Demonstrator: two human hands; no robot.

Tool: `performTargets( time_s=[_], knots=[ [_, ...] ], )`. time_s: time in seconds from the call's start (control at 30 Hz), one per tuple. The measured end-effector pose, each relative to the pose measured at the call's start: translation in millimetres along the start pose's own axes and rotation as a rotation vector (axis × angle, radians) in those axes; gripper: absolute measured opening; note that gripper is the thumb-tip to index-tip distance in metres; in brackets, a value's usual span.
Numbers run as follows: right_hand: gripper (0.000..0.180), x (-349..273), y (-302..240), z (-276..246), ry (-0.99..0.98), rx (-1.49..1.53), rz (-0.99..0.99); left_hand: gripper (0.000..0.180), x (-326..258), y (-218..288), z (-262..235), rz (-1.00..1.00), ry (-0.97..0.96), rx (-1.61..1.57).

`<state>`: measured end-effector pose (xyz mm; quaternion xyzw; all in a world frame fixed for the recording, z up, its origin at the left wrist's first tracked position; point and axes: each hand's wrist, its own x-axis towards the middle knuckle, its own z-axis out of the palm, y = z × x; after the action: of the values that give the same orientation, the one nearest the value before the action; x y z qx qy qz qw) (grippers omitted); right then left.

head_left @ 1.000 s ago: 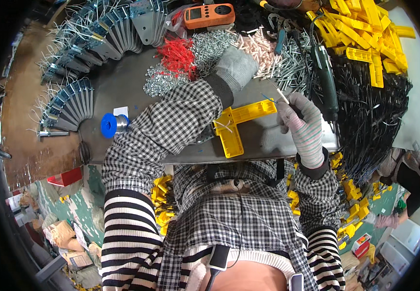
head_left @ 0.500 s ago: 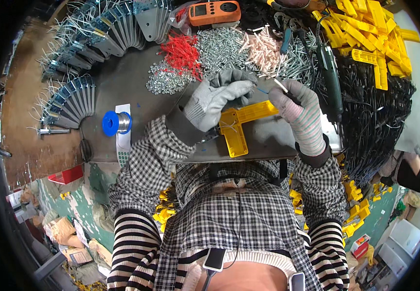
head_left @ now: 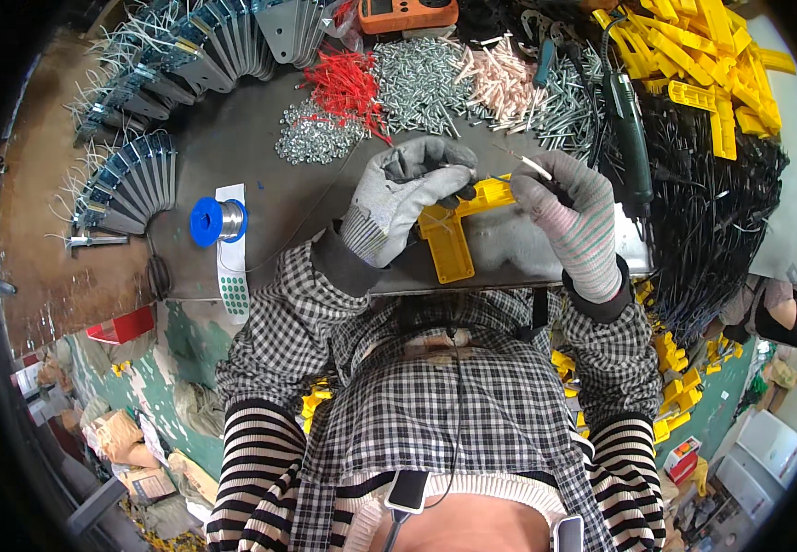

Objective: The person assembles heating tools by fitting metal components into plastic handles, driving screws into the casings using an electric screwdriver, and soldering and arranging internal wiring with a soldering iron.

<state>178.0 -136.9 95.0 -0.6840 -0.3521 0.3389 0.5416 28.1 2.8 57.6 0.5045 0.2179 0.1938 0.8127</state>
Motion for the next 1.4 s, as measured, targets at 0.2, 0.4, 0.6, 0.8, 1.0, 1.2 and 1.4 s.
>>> performTargets(
  time_s=[0.2, 0.4, 0.6, 0.8, 1.0, 1.2, 1.4],
  knots=[
    [0.017, -2.4, -3.2, -0.7, -0.031, -0.046, 0.022, 0.017, -6.0, 8.1, 2.3, -0.074, -0.117, -0.086],
    [0.016, -7.9, -9.3, 8.3, 0.077, -0.273, -0.116, 0.015, -7.4, 7.1, 9.5, -0.048, -0.072, -0.046],
    [0.014, -6.3, 0.2, 16.8, 0.257, -0.456, -0.372, 0.015, -10.8, -1.0, 13.3, -0.032, -0.045, -0.17],
    [0.015, -15.3, 0.4, 18.2, 0.228, -0.428, -0.391, 0.015, -12.9, -5.7, 16.8, -0.037, -0.015, -0.274],
    [0.018, -18.3, 17.5, 19.8, 0.279, -0.223, -0.352, 0.017, -15.4, -2.6, 17.3, -0.078, -0.064, -0.23],
    [0.015, -21.0, 7.2, 16.5, 0.214, -0.153, -0.237, 0.017, -13.7, -9.3, 15.9, -0.11, -0.091, -0.306],
    [0.013, -21.8, 11.6, 13.5, 0.229, -0.178, -0.294, 0.017, -12.9, -11.0, 13.3, -0.112, -0.113, -0.359]
  ],
)
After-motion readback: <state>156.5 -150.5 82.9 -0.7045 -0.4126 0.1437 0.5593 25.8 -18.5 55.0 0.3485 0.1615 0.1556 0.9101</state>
